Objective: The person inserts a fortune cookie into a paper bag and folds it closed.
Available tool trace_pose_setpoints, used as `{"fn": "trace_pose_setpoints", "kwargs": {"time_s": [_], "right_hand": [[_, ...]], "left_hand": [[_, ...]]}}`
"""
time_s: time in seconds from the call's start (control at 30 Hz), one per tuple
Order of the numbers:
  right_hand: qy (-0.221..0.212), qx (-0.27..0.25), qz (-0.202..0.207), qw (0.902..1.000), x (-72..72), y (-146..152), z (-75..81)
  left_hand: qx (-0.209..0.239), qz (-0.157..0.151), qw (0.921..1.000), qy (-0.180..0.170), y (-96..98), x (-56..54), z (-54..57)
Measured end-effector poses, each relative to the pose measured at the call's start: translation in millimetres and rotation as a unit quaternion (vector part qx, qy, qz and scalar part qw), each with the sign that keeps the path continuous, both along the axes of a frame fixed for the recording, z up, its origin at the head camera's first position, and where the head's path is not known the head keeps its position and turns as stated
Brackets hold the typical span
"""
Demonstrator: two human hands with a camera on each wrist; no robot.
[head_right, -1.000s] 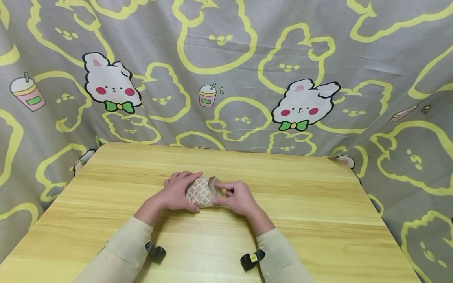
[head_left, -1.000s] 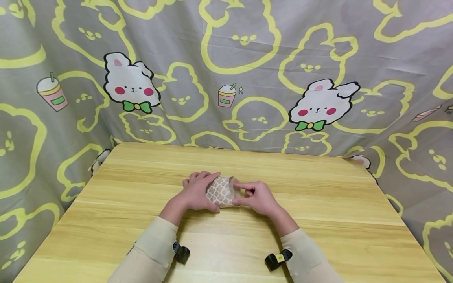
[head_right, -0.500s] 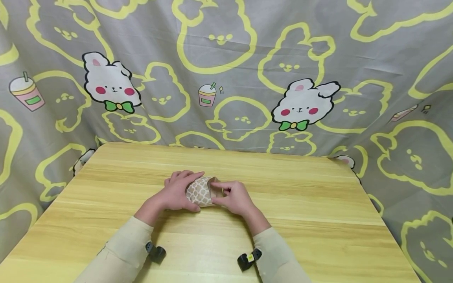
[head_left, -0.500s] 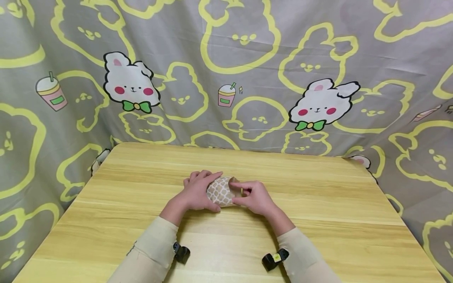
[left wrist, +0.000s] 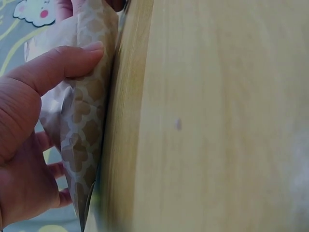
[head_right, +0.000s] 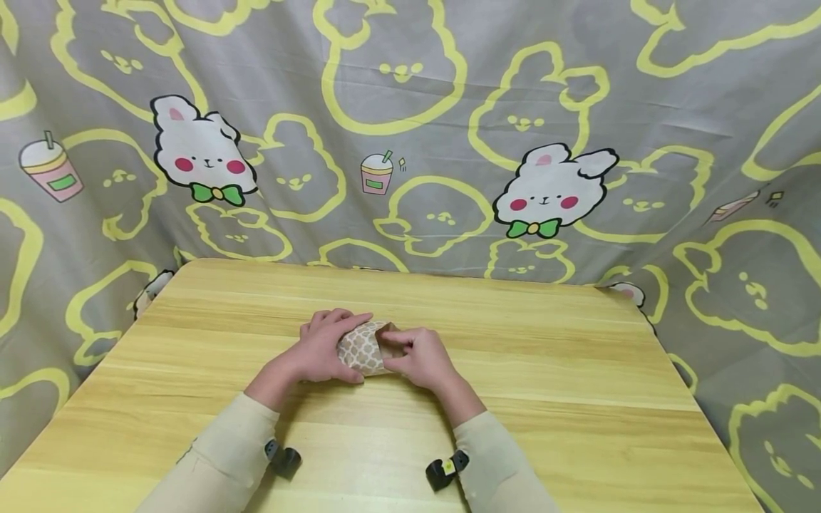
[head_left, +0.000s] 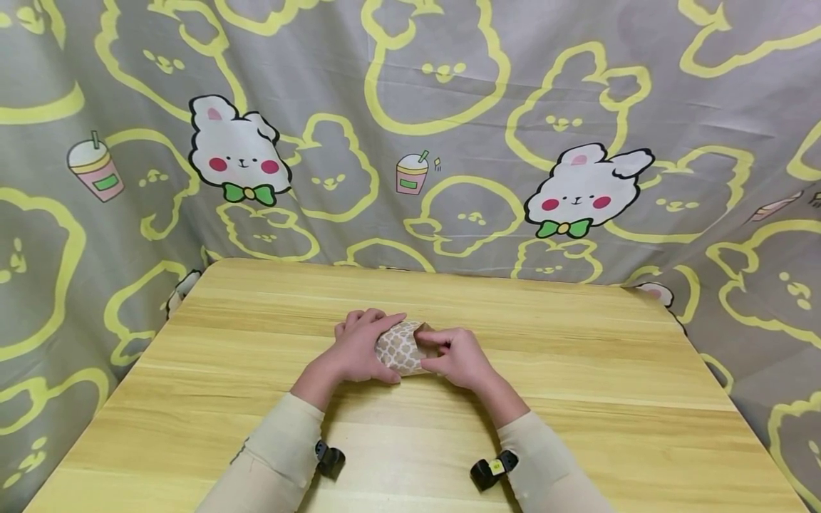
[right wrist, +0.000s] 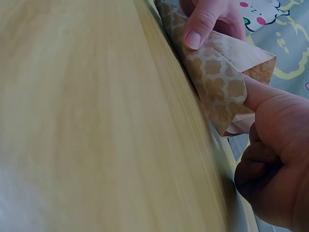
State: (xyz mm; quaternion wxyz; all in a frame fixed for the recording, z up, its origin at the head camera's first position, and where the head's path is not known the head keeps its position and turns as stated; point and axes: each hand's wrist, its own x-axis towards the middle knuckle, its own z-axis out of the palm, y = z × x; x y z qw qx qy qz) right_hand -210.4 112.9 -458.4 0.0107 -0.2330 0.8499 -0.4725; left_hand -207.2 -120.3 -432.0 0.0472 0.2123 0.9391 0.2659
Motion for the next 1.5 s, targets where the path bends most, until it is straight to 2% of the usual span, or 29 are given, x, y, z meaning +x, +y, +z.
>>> {"fn": "trace_pose_setpoints", "kwargs": {"time_s": [0.5, 0.6, 0.87, 1.03, 1.27, 1.5], "right_hand": [[0.012, 0.021, 0.004, 0.9997, -0.1, -2, 0.6], [0.004, 0.013, 0.0, 0.9999, 0.3, 0, 0.2], [-0.051, -0.029, -0.015, 0.9982, -0.2, 8, -1.7], [-0.071, -0.032, -0.043, 0.996, 3.0, 19, -0.8], [-0.082, -0.045, -0.07, 0.9931, 10.5, 38, 0.3], [-0.104, -0.055, -0.087, 0.9893, 16.6, 43, 1.4]], "left_hand": [[0.011, -0.011, 0.9999, 0.0, 3.4, 1.8, 2.0], [0.008, -0.004, 1.0, -0.001, 4.2, 2.0, 1.6], [0.019, 0.017, 0.9995, -0.02, 5.9, 5.7, 3.3], [0.025, 0.042, 0.9981, -0.038, 5.8, 12.1, 9.0], [0.016, 0.064, 0.9974, -0.028, 2.6, 23.1, 12.5], [0.025, 0.076, 0.9962, -0.036, 2.6, 31.7, 13.6]]}}
